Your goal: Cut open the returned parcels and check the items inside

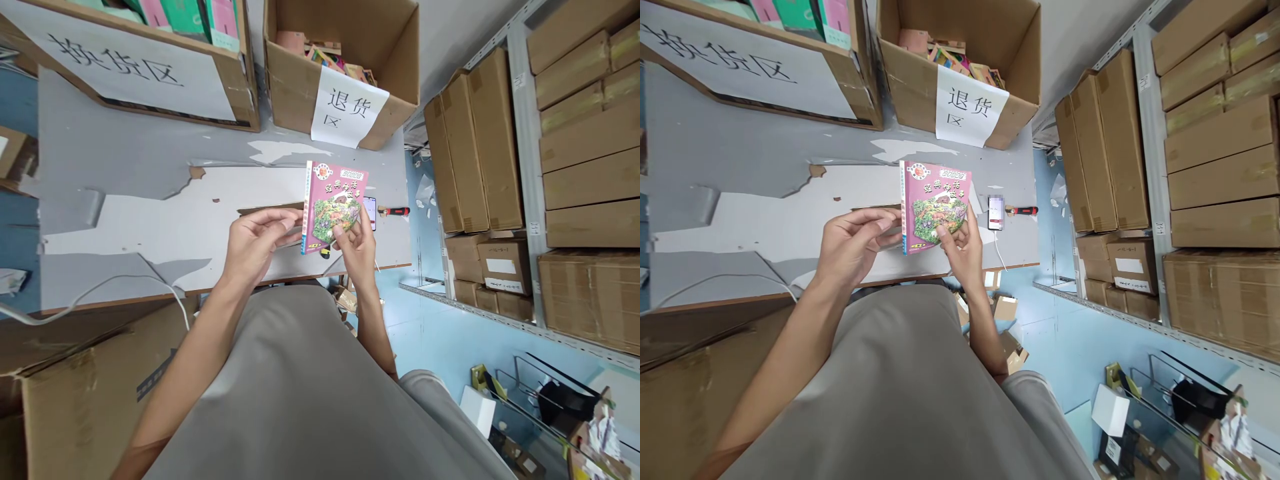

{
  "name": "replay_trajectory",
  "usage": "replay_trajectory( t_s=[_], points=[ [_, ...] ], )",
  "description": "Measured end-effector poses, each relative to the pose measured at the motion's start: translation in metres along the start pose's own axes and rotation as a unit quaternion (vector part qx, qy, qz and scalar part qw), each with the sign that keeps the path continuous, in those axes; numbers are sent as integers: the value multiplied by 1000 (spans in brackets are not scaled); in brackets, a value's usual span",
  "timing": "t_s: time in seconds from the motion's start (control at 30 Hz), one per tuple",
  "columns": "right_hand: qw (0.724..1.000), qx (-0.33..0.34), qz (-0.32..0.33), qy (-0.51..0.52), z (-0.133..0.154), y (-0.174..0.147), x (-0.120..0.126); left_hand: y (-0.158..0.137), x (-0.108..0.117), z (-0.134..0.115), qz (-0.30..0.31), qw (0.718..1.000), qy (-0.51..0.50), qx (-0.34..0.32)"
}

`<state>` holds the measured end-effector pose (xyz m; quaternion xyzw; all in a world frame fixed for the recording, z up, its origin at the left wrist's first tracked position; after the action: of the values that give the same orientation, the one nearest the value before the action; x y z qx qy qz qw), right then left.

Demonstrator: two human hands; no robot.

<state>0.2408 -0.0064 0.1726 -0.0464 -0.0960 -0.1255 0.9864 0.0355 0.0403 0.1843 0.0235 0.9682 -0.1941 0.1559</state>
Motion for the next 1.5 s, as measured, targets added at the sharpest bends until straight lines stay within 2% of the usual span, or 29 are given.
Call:
replay_trajectory(
  t_s=[0.13, 0.37, 0.5, 0.63, 0.8, 0.9, 1.03, 1.1, 1.2, 1.27, 1.37, 1.5],
  points=[
    [997, 4, 71, -24, -8, 0, -13, -5, 0, -4, 3, 1000, 0, -8],
    [989, 22, 139, 32, -5, -9, -52, -15, -1, -4, 23, 1000, 0, -7],
    [994, 42, 96, 30, 4, -15, -61, -16, 14, -9, -3, 1000, 4, -13],
    [996, -24, 56, 61, 9, -15, -56, -14, 45, -16, -61, 993, 61, -78],
    [993, -64, 71, 73, 10, -8, -58, -10, 69, -10, -14, 994, 96, -44],
    [995, -46, 57, 61, 7, -4, -63, -8, 72, -5, -36, 993, 89, -67],
    [999, 23, -20, -14, 5, -4, -65, -7, 73, -3, -82, 985, 95, -119],
    [998, 45, -7, -33, 8, -8, -69, -6, 73, -2, -102, 979, 105, -143],
    [997, 39, 72, -4, 14, -18, -86, -8, 69, 0, -119, 971, 131, -160],
    [995, 20, 95, 27, 15, -21, -100, -12, 62, 3, -114, 968, 147, -169],
    [995, -5, 75, 70, 11, -17, -113, -17, 52, 4, -76, 968, 173, -166],
    [993, -17, 49, 107, 3, -1, -105, -13, 56, 2, 7, 974, 178, -139]
  ],
)
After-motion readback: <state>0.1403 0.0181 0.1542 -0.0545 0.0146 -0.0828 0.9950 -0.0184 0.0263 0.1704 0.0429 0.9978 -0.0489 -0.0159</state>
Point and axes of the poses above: each hand's wrist, its own y-axis towards the middle knuckle, its own x-axis out of the back of the hand, z = x × y, the point moved 2 cm from there along y, towards the middle knuckle, and after that the axes turned 3 degrees about x, right-handed, at the moved point
